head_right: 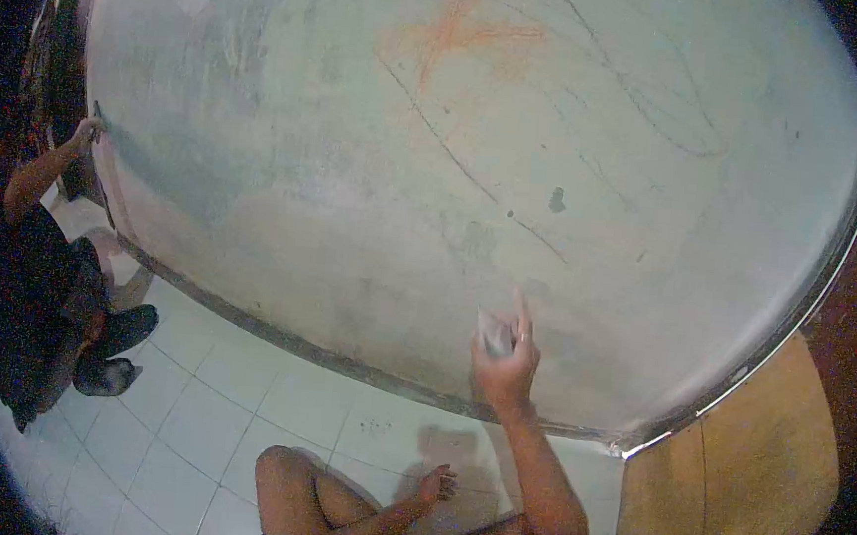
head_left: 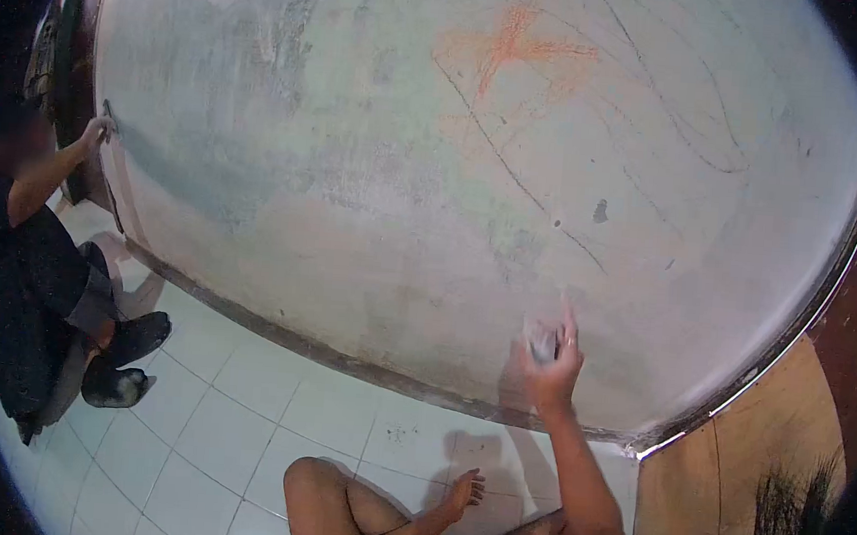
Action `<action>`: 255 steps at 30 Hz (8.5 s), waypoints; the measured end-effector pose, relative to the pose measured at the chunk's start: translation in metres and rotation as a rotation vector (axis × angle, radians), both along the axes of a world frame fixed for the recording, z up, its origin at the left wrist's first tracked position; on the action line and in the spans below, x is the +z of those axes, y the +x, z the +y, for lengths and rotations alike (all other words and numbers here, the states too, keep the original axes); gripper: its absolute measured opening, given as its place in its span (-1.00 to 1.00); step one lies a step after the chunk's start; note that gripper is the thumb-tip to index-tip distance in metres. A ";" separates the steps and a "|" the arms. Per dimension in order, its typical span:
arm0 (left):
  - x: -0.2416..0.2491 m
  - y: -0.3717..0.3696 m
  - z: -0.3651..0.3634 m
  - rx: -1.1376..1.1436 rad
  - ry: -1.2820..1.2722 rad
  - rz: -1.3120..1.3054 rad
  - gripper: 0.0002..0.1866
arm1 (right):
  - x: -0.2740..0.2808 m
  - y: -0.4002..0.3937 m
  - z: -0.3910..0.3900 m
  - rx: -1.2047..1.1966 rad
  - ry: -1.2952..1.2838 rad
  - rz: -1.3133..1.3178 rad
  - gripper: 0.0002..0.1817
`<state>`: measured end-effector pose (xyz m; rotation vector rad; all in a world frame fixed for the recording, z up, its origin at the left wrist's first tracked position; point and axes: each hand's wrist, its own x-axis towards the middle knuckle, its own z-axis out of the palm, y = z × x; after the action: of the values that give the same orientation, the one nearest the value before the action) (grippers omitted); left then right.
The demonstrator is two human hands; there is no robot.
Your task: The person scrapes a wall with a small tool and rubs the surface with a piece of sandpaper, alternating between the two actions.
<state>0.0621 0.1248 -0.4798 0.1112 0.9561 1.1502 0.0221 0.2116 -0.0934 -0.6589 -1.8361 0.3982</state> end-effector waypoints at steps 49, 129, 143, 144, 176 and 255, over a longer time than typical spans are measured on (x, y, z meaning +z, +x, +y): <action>-0.010 0.007 0.001 -0.185 0.516 0.530 -0.64 | 0.037 -0.038 0.073 -0.176 1.056 -0.599 -0.42; -0.037 0.007 0.024 -0.607 0.684 0.573 -0.62 | 0.063 -0.020 0.046 -0.444 0.987 -0.933 -0.43; -0.046 0.008 0.024 -0.486 0.767 0.640 -0.69 | 0.078 -0.049 0.037 -0.465 0.952 -0.821 -0.44; -0.053 0.009 0.024 -0.451 0.792 0.648 -0.71 | 0.071 -0.041 0.038 -0.461 0.934 -0.845 -0.46; -0.042 0.004 0.010 -0.544 0.719 0.856 -0.54 | 0.055 -0.039 0.035 -0.404 0.762 -0.691 -0.42; 0.481 0.075 -0.117 -0.213 1.699 -0.494 -0.29 | -0.396 0.195 -0.017 -0.325 -0.747 -0.313 -0.37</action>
<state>0.1366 0.0076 0.0016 1.1815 -0.6510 1.3961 0.2167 0.1946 -0.4897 -1.5794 -1.8023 0.8067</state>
